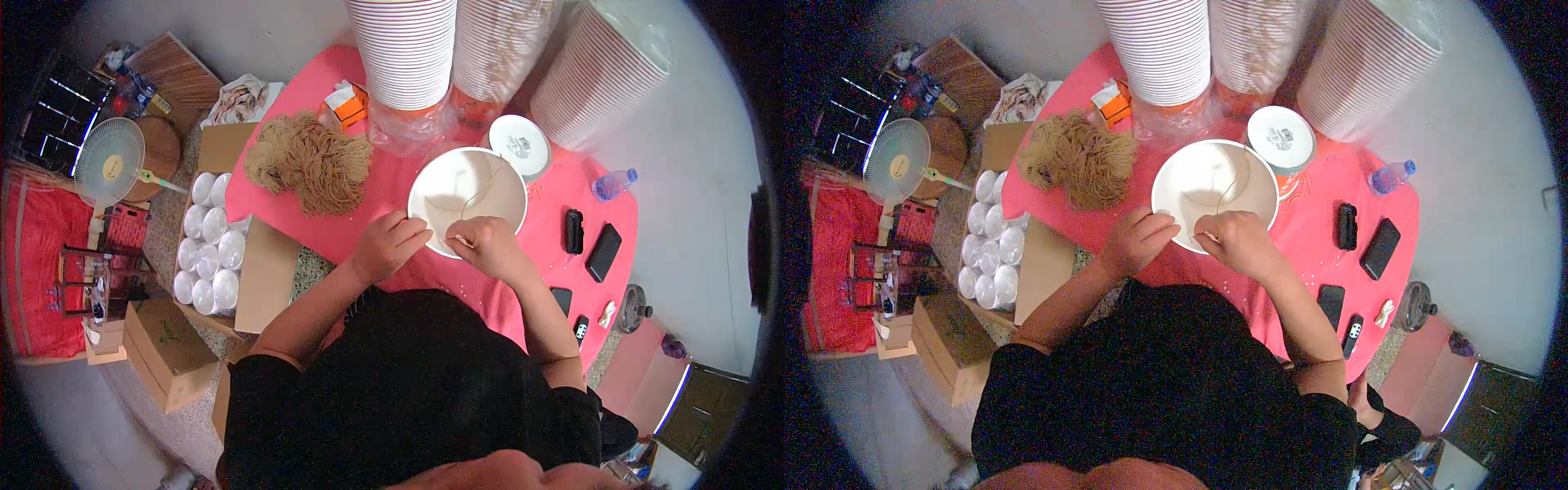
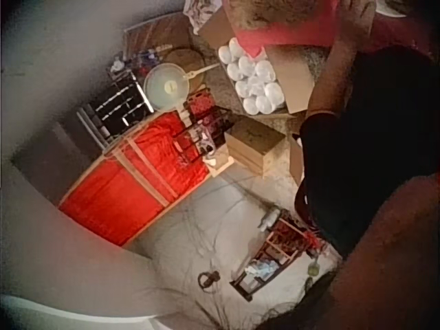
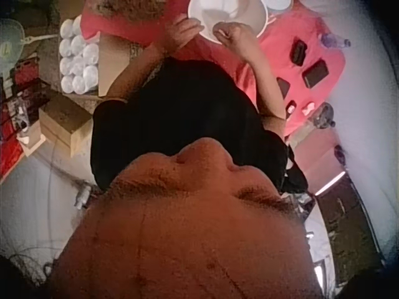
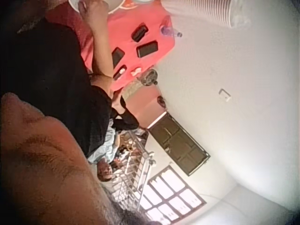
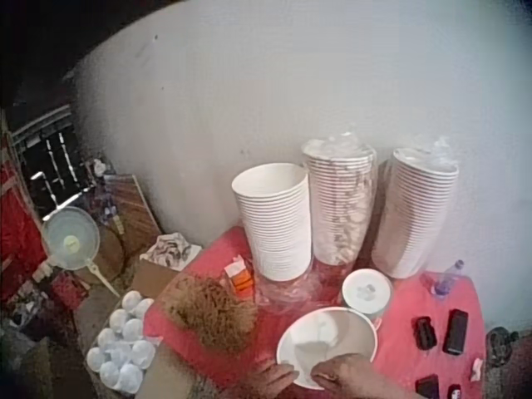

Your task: The recorder is preparing paper food containers by attaching rubber bands and organizing stacks of cups and bowls.

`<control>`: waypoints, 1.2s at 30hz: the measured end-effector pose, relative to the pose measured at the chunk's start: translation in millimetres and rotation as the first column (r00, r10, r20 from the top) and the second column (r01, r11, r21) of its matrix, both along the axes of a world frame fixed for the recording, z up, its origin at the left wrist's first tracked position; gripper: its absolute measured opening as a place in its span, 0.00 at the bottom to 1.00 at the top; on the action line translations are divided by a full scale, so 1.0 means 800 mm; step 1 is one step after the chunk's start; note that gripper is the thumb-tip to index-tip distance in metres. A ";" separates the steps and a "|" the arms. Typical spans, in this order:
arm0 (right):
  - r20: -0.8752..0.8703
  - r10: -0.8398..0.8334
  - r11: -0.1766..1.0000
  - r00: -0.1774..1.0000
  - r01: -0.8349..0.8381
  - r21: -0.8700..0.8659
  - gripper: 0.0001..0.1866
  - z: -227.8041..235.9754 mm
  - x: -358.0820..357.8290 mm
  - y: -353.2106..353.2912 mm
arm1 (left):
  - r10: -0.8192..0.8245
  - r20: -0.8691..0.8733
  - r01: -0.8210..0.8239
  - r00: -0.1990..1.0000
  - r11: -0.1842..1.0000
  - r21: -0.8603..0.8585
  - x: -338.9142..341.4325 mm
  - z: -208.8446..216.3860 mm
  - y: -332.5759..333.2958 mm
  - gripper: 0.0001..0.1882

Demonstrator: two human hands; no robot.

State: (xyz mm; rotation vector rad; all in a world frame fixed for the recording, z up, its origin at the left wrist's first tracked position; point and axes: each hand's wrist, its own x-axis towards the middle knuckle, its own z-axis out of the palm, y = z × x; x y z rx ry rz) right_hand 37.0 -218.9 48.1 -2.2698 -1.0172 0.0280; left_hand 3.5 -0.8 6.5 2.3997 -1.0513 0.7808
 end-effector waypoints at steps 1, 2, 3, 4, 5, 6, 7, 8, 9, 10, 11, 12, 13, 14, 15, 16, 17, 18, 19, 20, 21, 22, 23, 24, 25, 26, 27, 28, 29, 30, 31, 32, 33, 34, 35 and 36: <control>-0.004 -0.005 1.000 1.000 0.005 -0.015 0.04 0.001 0.000 0.000 | -0.001 0.000 0.001 1.000 1.000 0.000 0.000 0.001 0.000 0.15; -0.005 -0.006 1.000 1.000 0.006 -0.015 0.04 0.000 0.000 -0.001 | -0.002 -0.008 0.002 1.000 1.000 0.000 0.001 0.003 -0.001 0.15; 0.019 -0.008 1.000 1.000 0.008 -0.018 0.04 -0.003 0.000 -0.001 | -0.001 -0.017 0.001 1.000 1.000 0.002 0.001 0.004 -0.001 0.15; 0.042 -0.009 1.000 0.999 0.010 -0.021 0.03 -0.005 0.000 -0.002 | 0.000 -0.018 0.000 1.000 1.000 0.003 0.001 0.005 -0.001 0.15; 0.041 -0.008 1.000 0.999 0.009 -0.020 0.03 -0.008 0.001 -0.002 | -0.002 -0.020 0.002 1.000 1.000 0.001 0.000 0.006 -0.001 0.14; 0.050 0.018 1.000 0.999 -0.018 -0.002 0.03 -0.010 0.001 -0.003 | -0.004 -0.022 0.004 1.000 1.000 -0.002 0.001 0.006 -0.002 0.14; 0.059 0.043 0.999 0.997 -0.044 0.016 0.02 -0.010 0.002 -0.003 | -0.004 -0.023 0.004 1.000 1.000 -0.003 0.001 0.006 -0.002 0.14; 0.059 0.044 0.999 0.997 -0.045 0.016 0.02 -0.008 0.002 -0.003 | -0.003 -0.009 0.003 1.000 1.000 -0.006 0.002 0.006 -0.002 0.14; 0.047 0.041 0.999 0.998 -0.041 0.003 0.02 -0.005 0.002 -0.002 | -0.002 0.007 0.002 1.000 1.000 -0.008 0.002 0.005 -0.002 0.14; 0.035 0.038 0.999 0.999 -0.037 -0.010 0.02 -0.003 0.002 -0.001 | -0.001 0.007 0.001 1.000 1.000 -0.008 0.002 0.004 -0.002 0.14; 0.035 0.038 0.999 0.999 -0.038 -0.010 0.02 -0.004 0.002 -0.002 | 0.000 0.007 0.000 1.000 1.000 -0.008 0.001 0.003 -0.001 0.14; 0.026 0.042 0.999 0.999 -0.042 -0.021 0.02 -0.005 0.003 -0.002 | 0.001 0.005 -0.001 1.000 1.000 -0.009 0.001 0.002 -0.001 0.14; 0.016 0.046 0.998 0.999 -0.046 -0.032 0.02 -0.006 0.003 -0.002 | 0.001 0.005 -0.001 1.000 1.000 -0.009 0.001 0.001 -0.001 0.14; 0.016 0.046 0.998 0.999 -0.046 -0.033 0.02 -0.006 0.003 -0.002 | 0.004 0.005 -0.004 1.000 1.000 -0.011 0.002 0.001 -0.001 0.14; 0.022 0.056 0.998 0.998 -0.055 -0.042 0.03 -0.005 0.004 -0.002 | 0.008 0.004 -0.008 1.000 1.000 -0.012 0.001 0.001 -0.001 0.14; 0.028 0.065 0.997 0.998 -0.063 -0.052 0.03 -0.004 0.004 -0.002 | 0.008 0.003 -0.008 1.000 1.000 -0.012 0.001 0.001 -0.001 0.14; 0.027 0.065 0.997 0.998 -0.064 -0.052 0.03 -0.004 0.004 -0.002 | 0.011 0.005 -0.011 1.000 1.000 -0.012 0.001 0.001 -0.002 0.14; 0.026 0.076 0.995 0.997 -0.075 -0.061 0.03 -0.003 0.004 -0.002 | 0.014 0.006 -0.014 1.000 1.000 -0.012 0.001 0.000 -0.002 0.14; 0.025 0.088 0.994 0.996 -0.086 -0.071 0.03 -0.003 0.004 -0.002 | 0.015 0.006 -0.015 1.000 1.000 -0.012 0.000 0.000 -0.002 0.14; 0.024 0.088 0.994 0.996 -0.086 -0.071 0.03 -0.002 0.004 -0.002 | 0.018 0.009 -0.018 1.000 1.000 -0.009 0.000 0.001 -0.002 0.14; 0.028 0.091 0.993 0.995 -0.088 -0.075 0.03 0.000 0.003 -0.001 | 0.023 0.011 -0.023 1.000 1.000 -0.006 -0.001 0.002 -0.003 0.14; 0.031 0.093 0.993 0.995 -0.091 -0.079 0.03 0.001 0.003 0.000 | 0.024 0.011 -0.024 1.000 1.000 -0.006 0.000 0.003 -0.003 0.14; 0.031 0.095 0.993 0.995 -0.092 -0.079 0.03 0.003 0.003 0.000 | 0.017 -0.001 -0.017 1.000 1.000 -0.011 0.000 0.003 -0.003 0.14; 0.031 0.096 0.991 0.995 -0.093 -0.093 0.03 0.004 0.003 0.000 | 0.009 -0.013 -0.009 1.000 1.000 -0.018 0.000 0.004 -0.003 0.14; 0.032 0.098 0.990 0.995 -0.094 -0.107 0.03 0.004 0.003 0.000 | 0.009 -0.014 -0.009 1.000 1.000 -0.018 0.000 0.004 -0.003 0.14; 0.031 0.098 0.990 0.995 -0.095 -0.107 0.03 0.004 0.003 0.000 | 0.004 -0.035 -0.004 0.999 1.000 -0.015 0.000 0.005 -0.003 0.14; 0.045 0.107 0.990 0.993 -0.102 -0.098 0.02 0.002 0.004 0.000 | -0.001 -0.056 0.001 0.998 1.000 -0.012 -0.001 0.005 -0.003 0.14; 0.059 0.115 0.990 0.992 -0.109 -0.089 0.02 0.002 0.004 0.001 | -0.001 -0.057 0.000 0.998 1.000 -0.012 0.000 0.005 -0.004 0.14; 0.058 0.115 0.990 0.992 -0.109 -0.090 0.02 0.002 0.004 0.000 | -0.004 -0.040 0.003 0.999 1.000 -0.016 0.001 0.006 -0.005 0.14; 0.044 0.127 0.987 0.991 -0.122 -0.103 0.03 0.003 0.005 -0.001 | -0.005 -0.024 0.005 1.000 1.000 -0.019 0.002 0.006 -0.006 0.14; 0.029 0.139 0.984 0.990 -0.135 -0.117 0.04 0.004 0.005 -0.001 | -0.004 -0.025 0.004 1.000 1.000 -0.019 0.002 0.006 -0.006 0.14; 0.028 0.140 0.984 0.990 -0.135 -0.117 0.04 0.000 0.005 -0.003 | -0.005 -0.072 0.003 0.997 1.000 -0.019 0.003 0.007 -0.006 0.13; 0.005 0.153 0.986 0.988 -0.152 -0.066 0.05 -0.005 0.006 -0.004 | -0.005 -0.118 0.003 0.993 1.000 -0.020 0.004 0.007 -0.006 0.12; -0.017 0.168 0.986 0.986 -0.168 -0.014 0.07 -0.007 0.006 -0.004 | -0.005 -0.118 0.002 0.993 1.000 -0.021 0.006 0.006 -0.005 0.12; -0.017 0.168 0.986 0.986 -0.169 -0.015 0.07 -0.004 0.005 -0.006 | -0.003 -0.118 0.000 0.993 1.000 -0.028 0.008 0.005 -0.004 0.12; -0.104 0.202 0.979 0.974 -0.204 -0.006 0.08 0.003 0.004 -0.005 | 0.002 -0.117 -0.006 0.993 0.999 -0.035 0.010 0.004 -0.002 0.11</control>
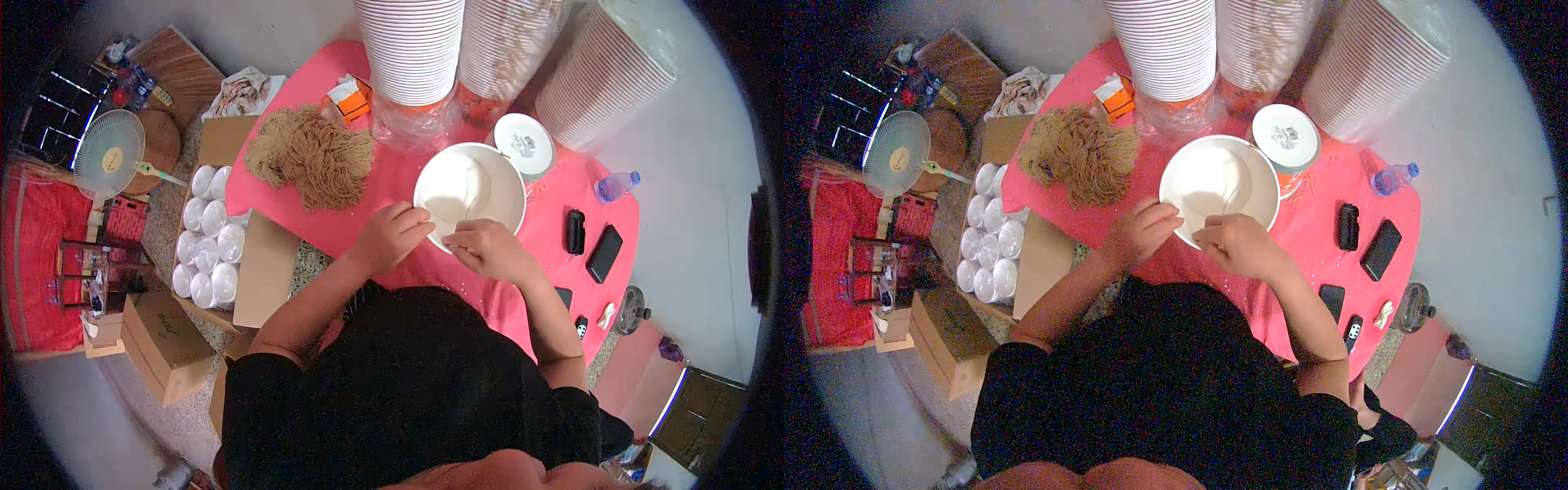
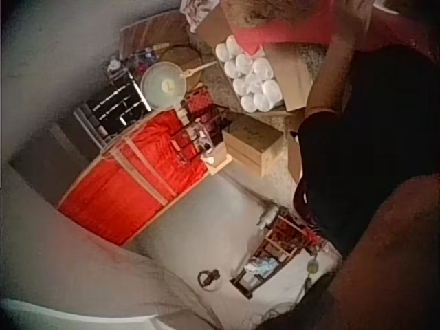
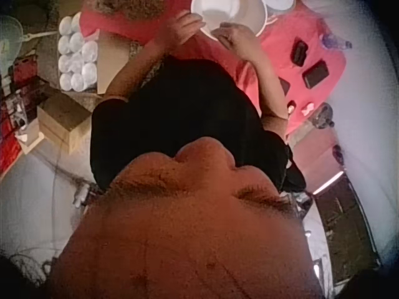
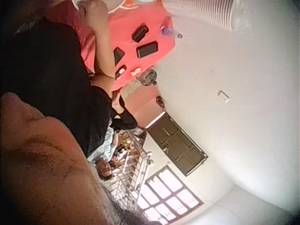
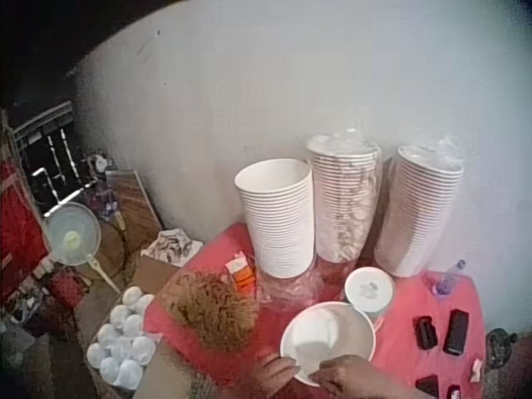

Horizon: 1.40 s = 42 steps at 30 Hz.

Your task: The recorder is preparing paper food containers by attaching rubber bands and organizing stacks of cups and bowls.

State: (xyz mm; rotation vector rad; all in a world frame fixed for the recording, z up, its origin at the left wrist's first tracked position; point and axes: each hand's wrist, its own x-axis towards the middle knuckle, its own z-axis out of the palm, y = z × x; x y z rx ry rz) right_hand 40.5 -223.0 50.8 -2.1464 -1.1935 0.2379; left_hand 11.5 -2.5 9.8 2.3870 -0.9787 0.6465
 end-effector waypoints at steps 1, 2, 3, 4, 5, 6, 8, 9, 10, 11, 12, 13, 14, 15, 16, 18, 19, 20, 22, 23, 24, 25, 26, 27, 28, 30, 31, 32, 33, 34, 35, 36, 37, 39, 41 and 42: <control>-0.086 0.035 0.999 0.996 -0.036 -0.006 0.09 0.004 0.000 0.001 | 0.005 0.001 -0.005 1.000 1.000 0.000 0.002 -0.002 0.002 0.11; -0.085 0.041 0.999 0.996 -0.041 -0.006 0.09 0.003 -0.001 0.003 | -0.009 -0.044 0.009 0.999 1.000 -0.010 0.003 -0.004 0.004 0.11; -0.125 0.043 0.999 0.991 -0.042 0.012 0.11 0.002 -0.003 0.003 | -0.027 -0.089 0.025 0.996 0.999 -0.023 0.004 -0.005 0.005 0.11; -0.165 0.047 0.999 0.985 -0.042 0.030 0.12 0.001 -0.004 0.005 | -0.025 -0.087 0.023 0.996 0.999 -0.024 0.007 -0.005 0.006 0.11; -0.163 0.050 0.999 0.985 -0.046 0.029 0.12 -0.002 -0.005 0.007 | -0.040 -0.123 0.035 0.992 0.998 -0.046 0.011 -0.005 0.007 0.11; -0.211 0.007 0.999 0.977 0.003 0.046 0.12 -0.006 -0.005 0.010 | -0.056 -0.158 0.046 0.986 0.997 -0.068 0.013 -0.004 0.008 0.10; -0.257 -0.032 0.997 0.966 0.049 0.061 0.11 -0.020 -0.005 0.016 | -0.020 -0.205 -0.007 0.979 0.992 -0.128 0.015 -0.008 0.006 0.11; -0.278 -0.068 0.988 0.958 0.104 0.117 0.10 -0.031 -0.003 0.019 | 0.012 -0.253 -0.060 0.967 0.981 -0.183 0.017 -0.013 0.004 0.12; -0.300 -0.107 0.972 0.948 0.162 0.168 0.08 -0.041 -0.001 0.022 | 0.014 -0.250 -0.061 0.968 0.981 -0.183 0.018 -0.016 0.001 0.12; -0.297 -0.105 0.972 0.949 0.161 0.170 0.08 -0.049 0.000 0.026 | 0.100 -0.299 -0.194 0.949 0.934 -0.301 0.016 -0.021 -0.004 0.13; -0.321 -0.156 0.959 0.934 0.221 0.178 0.08 -0.056 -0.001 0.031 | 0.174 -0.357 -0.321 0.918 0.856 -0.406 0.014 -0.029 -0.008 0.15; -0.346 -0.202 0.943 0.916 0.278 0.185 0.08 -0.062 -0.002 0.036 | 0.012 -0.518 -0.366 0.855 0.721 -0.588 0.004 -0.047 -0.010 0.15; -0.344 -0.200 0.943 0.917 0.276 0.187 0.08 -0.067 -0.002 0.040 | 0.014 -0.517 -0.366 0.856 0.721 -0.588 -0.005 -0.063 -0.010 0.15; -0.336 -0.205 0.935 0.919 0.285 0.209 0.08 -0.071 -0.001 0.045 | -0.086 -0.675 -0.447 0.733 0.687 -0.573 -0.012 -0.066 -0.010 0.13; -0.327 -0.211 0.927 0.921 0.295 0.232 0.08 -0.073 0.001 0.048 | -0.191 -0.795 -0.524 0.576 0.659 -0.539 -0.019 -0.069 -0.011 0.10; -0.333 -0.228 0.920 0.915 0.314 0.235 0.08 -0.070 -0.004 0.053 | -0.356 -0.741 -0.582 0.569 0.462 -0.669 -0.021 -0.074 -0.021 0.07; -0.341 -0.244 0.913 0.908 0.334 0.235 0.08 -0.069 -0.006 0.056 | -0.351 -0.763 -0.606 0.542 0.466 -0.645 -0.016 -0.075 -0.021 0.05; -0.340 -0.241 0.913 0.909 0.331 0.237 0.08 -0.070 -0.008 0.058 | -0.347 -0.784 -0.629 0.515 0.469 -0.620 -0.012 -0.077 -0.020 0.04; -0.316 -0.255 0.906 0.914 0.340 0.252 0.09 -0.070 -0.008 0.058 | -0.334 -0.774 -0.622 0.539 0.461 -0.632 -0.008 -0.089 -0.019 0.04; -0.314 -0.255 0.906 0.915 0.339 0.252 0.09 -0.068 -0.007 0.058 | -0.321 -0.764 -0.616 0.560 0.455 -0.643 -0.006 -0.095 -0.018 0.04; -0.303 -0.267 0.927 0.915 0.330 0.181 0.10 -0.066 -0.006 0.058 | -0.322 -0.763 -0.615 0.560 0.455 -0.644 -0.002 -0.100 -0.015 0.04; -0.292 -0.278 0.941 0.915 0.320 0.108 0.11 -0.064 -0.004 0.057 | -0.257 -0.778 -0.628 0.574 0.472 -0.619 0.003 -0.104 -0.007 0.05; -0.291 -0.280 0.941 0.915 0.322 0.107 0.11 -0.063 -0.001 0.053 | -0.190 -0.788 -0.641 0.586 0.487 -0.593 0.008 -0.108 0.002 0.05; -0.346 -0.285 0.945 0.894 0.322 0.054 0.13 -0.064 0.004 0.045 | -0.135 -0.764 -0.605 0.631 0.532 -0.593 0.014 -0.095 0.014 0.06; -0.396 -0.288 0.949 0.872 0.315 0.002 0.15 -0.062 0.009 0.040 | -0.205 -0.791 -0.694 0.577 0.388 -0.607 0.022 -0.087 0.020 0.05; -0.445 -0.295 0.954 0.845 0.290 -0.082 0.17 -0.055 0.015 0.035 | -0.327 -0.771 -0.748 0.547 0.222 -0.625 0.027 -0.079 0.034 0.05; -0.413 -0.257 0.966 0.874 0.239 -0.095 0.17 -0.056 0.016 0.034 | -0.326 -0.771 -0.749 0.547 0.221 -0.625 0.025 -0.079 0.036 0.05; -0.381 -0.215 0.976 0.899 0.187 -0.109 0.17 -0.057 0.016 0.034 | -0.355 -0.785 -0.761 0.507 0.244 -0.601 0.022 -0.079 0.038 0.05; -0.381 -0.213 0.977 0.900 0.185 -0.108 0.17 -0.059 0.016 0.036 | -0.384 -0.797 -0.770 0.465 0.268 -0.579 0.019 -0.079 0.039 0.05; -0.409 -0.198 0.980 0.891 0.178 -0.087 0.16 -0.061 0.016 0.039 | -0.383 -0.798 -0.772 0.465 0.266 -0.578 0.015 -0.087 0.040 0.05; -0.436 -0.182 0.983 0.881 0.171 -0.066 0.15 -0.062 0.016 0.041 | -0.391 -0.806 -0.790 0.444 0.253 -0.558 0.011 -0.100 0.040 0.06; -0.439 -0.184 0.983 0.879 0.172 -0.067 0.15 -0.063 0.017 0.041 | -0.402 -0.814 -0.809 0.419 0.242 -0.536 0.006 -0.095 0.036 0.08; -0.481 -0.181 0.983 0.858 0.171 -0.066 0.13 -0.064 0.020 0.040 | -0.403 -0.816 -0.811 0.414 0.243 -0.532 0.000 -0.091 0.031 0.08; -0.525 -0.177 0.984 0.833 0.168 -0.065 0.12 -0.068 0.024 0.039 | -0.293 -0.868 -0.773 0.400 0.401 -0.492 -0.012 -0.077 0.019 0.11; -0.504 -0.127 0.986 0.854 0.165 0.033 0.09 -0.077 0.025 0.038 | -0.245 -0.880 -0.743 0.406 0.472 -0.474 -0.004 -0.080 0.017 0.12; -0.506 -0.120 0.987 0.854 0.158 0.033 0.09 -0.074 0.026 0.040 | -0.193 -0.887 -0.711 0.420 0.537 -0.454 0.002 -0.080 0.019 0.14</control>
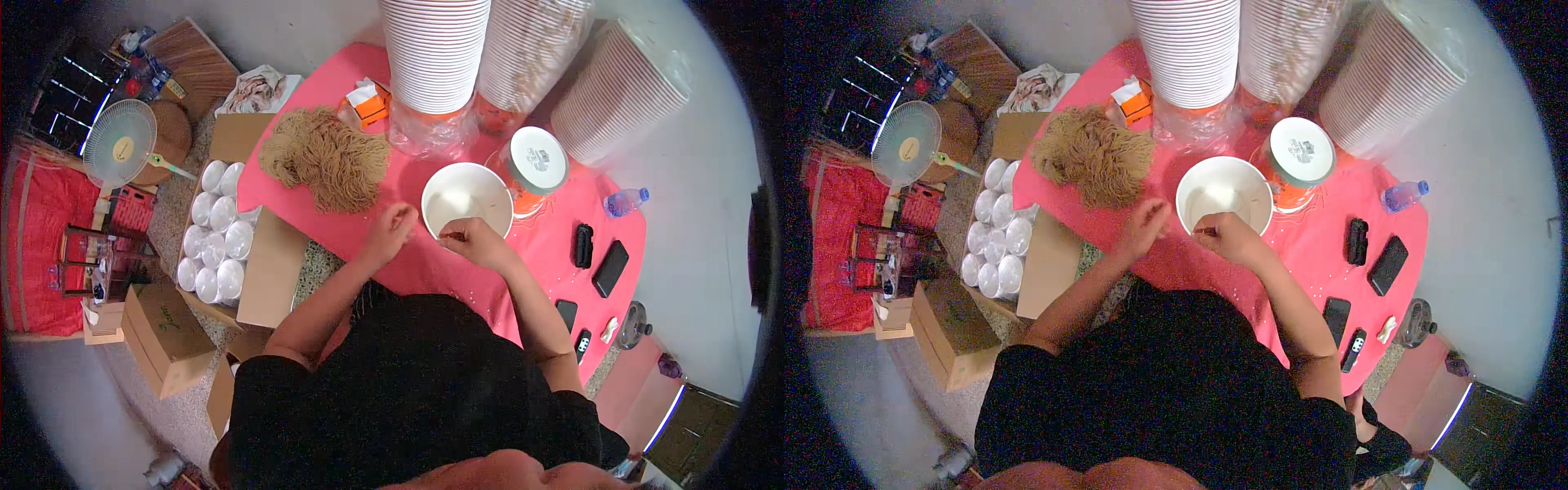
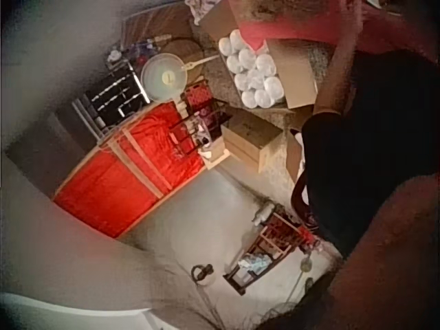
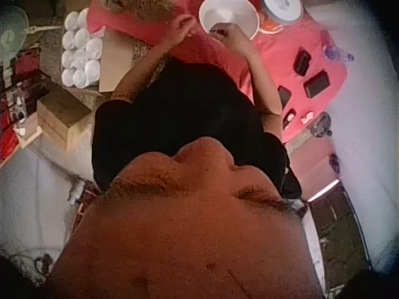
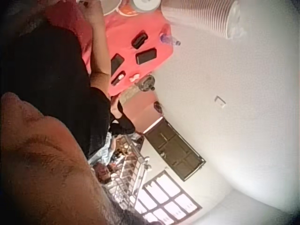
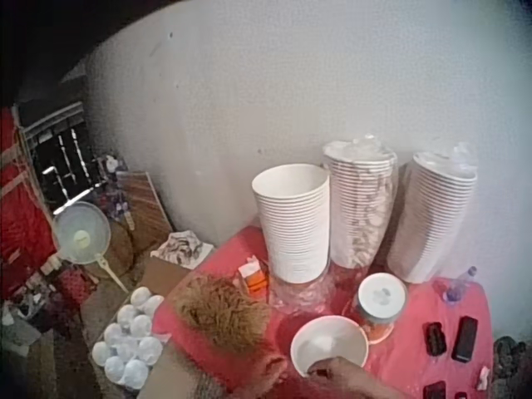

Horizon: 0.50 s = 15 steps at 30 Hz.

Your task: The recorder is preparing paper food containers by attaching rubber bands and organizing stacks of cups and bowls.

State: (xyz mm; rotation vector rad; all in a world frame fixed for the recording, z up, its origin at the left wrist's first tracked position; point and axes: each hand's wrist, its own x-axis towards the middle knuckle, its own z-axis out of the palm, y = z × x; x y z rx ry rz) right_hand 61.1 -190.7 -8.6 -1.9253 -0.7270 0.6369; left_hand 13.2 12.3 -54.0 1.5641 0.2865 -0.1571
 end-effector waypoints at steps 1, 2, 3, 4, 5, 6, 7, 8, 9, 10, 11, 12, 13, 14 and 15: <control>0.026 0.012 1.000 1.000 -0.012 -0.012 0.08 0.005 0.000 0.000 | -0.001 -0.002 0.001 1.000 1.000 -0.002 0.010 0.002 0.001 0.14; 0.052 0.025 0.999 0.998 -0.023 -0.025 0.07 0.007 -0.001 0.000 | -0.047 0.015 0.046 0.999 0.994 0.099 0.024 0.004 0.003 0.16; 0.051 0.026 0.999 0.998 -0.024 -0.025 0.07 0.005 -0.001 0.000 | -0.094 0.028 0.086 0.995 0.976 0.200 0.035 0.007 0.005 0.18; 0.023 0.036 0.999 0.999 -0.035 -0.036 0.07 0.004 -0.001 0.001 | -0.085 0.031 0.078 0.996 0.977 0.200 0.044 -0.007 0.006 0.18; -0.004 0.045 0.998 0.999 -0.045 -0.047 0.06 0.003 -0.002 0.002 | -0.139 0.043 0.116 0.989 0.933 0.341 0.053 -0.031 0.007 0.18; -0.002 0.047 0.998 0.999 -0.047 -0.049 0.06 0.001 -0.002 0.002 | -0.198 0.045 0.154 0.979 0.867 0.475 0.058 -0.047 0.007 0.19; -0.001 0.072 0.997 0.997 -0.072 -0.018 0.05 -0.003 -0.002 -0.003 | -0.333 -0.203 0.376 0.921 0.898 0.227 0.057 -0.001 0.001 0.20; 0.001 0.096 0.995 0.995 -0.096 0.014 0.05 -0.006 -0.002 -0.008 | -0.350 -0.206 0.392 0.914 0.892 0.226 0.058 0.004 -0.002 0.20; 0.000 0.092 0.996 0.996 -0.092 0.015 0.05 -0.002 -0.005 -0.008 | -0.399 -0.189 0.428 0.897 0.892 0.149 0.054 0.007 -0.003 0.19; 0.057 0.067 0.997 0.996 -0.065 -0.029 0.04 0.005 -0.007 -0.010 | -0.446 -0.170 0.463 0.879 0.884 0.071 0.050 0.012 -0.005 0.19; 0.114 0.043 0.997 0.993 -0.035 -0.071 0.03 0.011 -0.010 -0.011 | -0.451 -0.171 0.468 0.876 0.881 0.072 0.042 0.017 -0.009 0.19; 0.113 0.034 0.997 0.993 -0.026 -0.070 0.03 0.016 -0.012 -0.012 | -0.369 -0.093 0.376 0.925 0.924 0.075 0.032 0.025 -0.016 0.19; 0.200 -0.014 0.998 0.980 0.026 -0.062 0.02 0.020 -0.014 -0.013 | -0.278 -0.014 0.278 0.961 0.958 0.065 0.023 0.031 -0.020 0.19; 0.285 -0.061 0.996 0.957 0.078 -0.049 0.01 0.023 -0.015 -0.014 | -0.283 -0.016 0.284 0.959 0.957 0.062 0.018 0.036 -0.023 0.19; 0.284 -0.066 0.995 0.957 0.083 -0.048 0.01 0.027 -0.016 -0.015 | -0.263 0.011 0.260 0.965 0.959 0.116 0.015 0.042 -0.024 0.20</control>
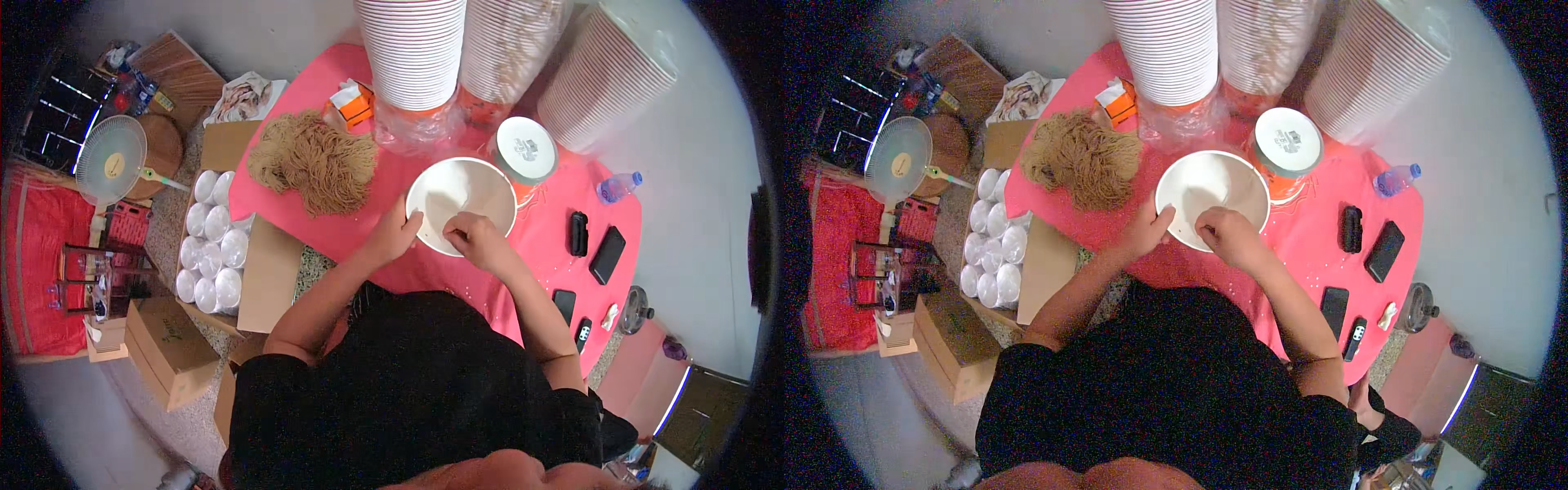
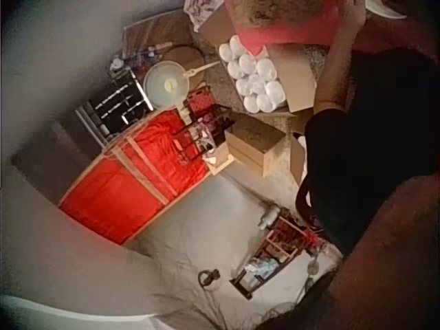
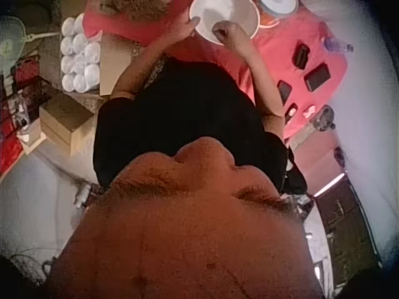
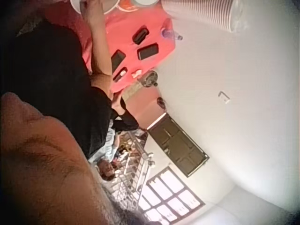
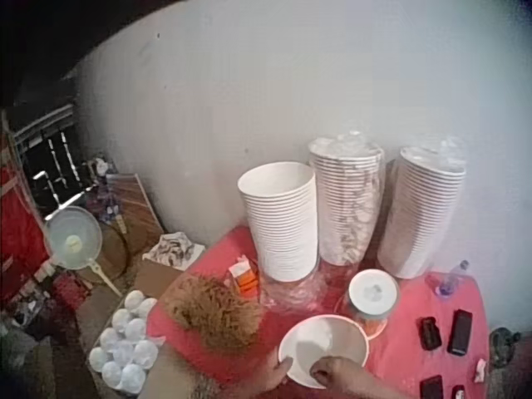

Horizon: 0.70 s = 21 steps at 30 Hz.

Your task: The recorder is preparing paper food containers by attaching rubber bands and organizing stacks of cups and bowls.

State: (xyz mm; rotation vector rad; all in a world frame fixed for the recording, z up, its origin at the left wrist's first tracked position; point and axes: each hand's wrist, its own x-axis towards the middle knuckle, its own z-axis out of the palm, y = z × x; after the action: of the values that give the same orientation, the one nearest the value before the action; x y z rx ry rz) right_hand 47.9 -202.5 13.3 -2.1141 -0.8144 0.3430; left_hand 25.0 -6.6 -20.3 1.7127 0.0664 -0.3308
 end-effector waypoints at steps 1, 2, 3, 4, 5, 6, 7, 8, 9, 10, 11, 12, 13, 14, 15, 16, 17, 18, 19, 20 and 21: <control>0.056 -0.030 0.998 0.998 0.028 0.047 0.02 0.004 -0.001 -0.001 | 0.021 0.042 -0.023 0.999 0.999 0.043 -0.003 0.003 -0.001 0.22; 0.110 -0.062 0.994 0.992 0.052 0.095 0.02 0.009 -0.003 -0.001 | 0.018 0.040 -0.019 0.999 0.999 0.044 -0.006 0.004 -0.004 0.22; 0.108 -0.065 0.994 0.992 0.055 0.096 0.02 0.015 -0.004 0.001 | 0.041 0.133 -0.049 0.990 0.997 0.062 -0.008 0.004 -0.007 0.24; 0.137 -0.063 0.993 0.989 0.048 0.110 0.03 0.021 -0.007 0.004 | 0.063 0.224 -0.082 0.972 0.994 0.076 -0.010 0.005 -0.010 0.27; 0.166 -0.061 0.992 0.984 0.041 0.123 0.04 0.027 -0.008 0.006 | 0.062 0.223 -0.081 0.973 0.994 0.076 -0.012 0.008 -0.013 0.27; 0.165 -0.061 0.992 0.984 0.040 0.123 0.04 0.031 -0.009 0.007 | 0.086 0.222 -0.097 0.971 0.994 0.040 -0.013 0.013 -0.016 0.28; 0.186 -0.074 0.990 0.980 0.049 0.132 0.04 0.034 -0.009 0.008 | 0.111 0.221 -0.114 0.969 0.993 0.004 -0.014 0.016 -0.017 0.29; 0.207 -0.086 0.988 0.975 0.058 0.140 0.04 0.037 -0.009 0.009 | 0.112 0.220 -0.116 0.969 0.993 0.003 -0.014 0.017 -0.018 0.29; 0.206 -0.085 0.989 0.975 0.057 0.140 0.04 0.039 -0.009 0.010 | 0.120 0.238 -0.129 0.964 0.991 0.019 -0.015 0.017 -0.018 0.29; 0.223 -0.094 0.987 0.970 0.061 0.148 0.03 0.041 -0.009 0.010 | 0.128 0.256 -0.142 0.958 0.989 0.035 -0.016 0.019 -0.018 0.29; 0.240 -0.102 0.985 0.965 0.065 0.157 0.03 0.042 -0.009 0.010 | 0.130 0.255 -0.143 0.958 0.989 0.035 -0.017 0.022 -0.018 0.29; 0.240 -0.103 0.985 0.965 0.066 0.157 0.03 0.042 -0.009 0.011 | 0.125 0.334 -0.156 0.934 0.985 0.070 -0.018 0.029 -0.019 0.30; 0.251 -0.111 0.984 0.962 0.071 0.163 0.03 0.041 -0.009 0.011 | 0.115 0.411 -0.172 0.904 0.980 0.104 -0.018 0.033 -0.020 0.30; 0.263 -0.119 0.983 0.957 0.076 0.169 0.03 0.040 -0.009 0.011 | 0.115 0.411 -0.172 0.904 0.980 0.104 -0.019 0.033 -0.021 0.30; 0.263 -0.119 0.983 0.957 0.076 0.169 0.03 0.041 -0.009 0.012 | 0.125 0.441 -0.190 0.889 0.976 0.106 -0.019 0.032 -0.022 0.29; 0.272 -0.117 0.983 0.955 0.072 0.169 0.03 0.041 -0.010 0.013 | 0.135 0.470 -0.208 0.872 0.972 0.107 -0.019 0.032 -0.022 0.29; 0.282 -0.114 0.983 0.953 0.068 0.168 0.03 0.041 -0.010 0.013 | 0.134 0.471 -0.208 0.872 0.972 0.108 -0.019 0.030 -0.022 0.29; 0.282 -0.114 0.983 0.953 0.068 0.169 0.03 0.041 -0.010 0.014 | 0.141 0.451 -0.213 0.881 0.971 0.112 -0.019 0.028 -0.022 0.29; 0.282 -0.118 0.982 0.952 0.070 0.174 0.03 0.039 -0.011 0.014 | 0.149 0.431 -0.218 0.890 0.969 0.116 -0.019 0.026 -0.022 0.28; 0.281 -0.122 0.981 0.952 0.073 0.179 0.03 0.039 -0.011 0.015 | 0.148 0.431 -0.218 0.890 0.969 0.116 -0.020 0.025 -0.022 0.28; 0.282 -0.120 0.981 0.952 0.071 0.179 0.03 0.040 -0.011 0.015 | 0.148 0.431 -0.223 0.890 0.966 0.129 -0.020 0.025 -0.022 0.28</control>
State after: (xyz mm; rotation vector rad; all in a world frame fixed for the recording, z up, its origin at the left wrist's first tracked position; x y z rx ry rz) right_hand 38.7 -190.4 45.0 -2.0625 -0.8715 -0.0918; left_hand 9.2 -24.2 -0.6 1.9020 -0.0571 0.1979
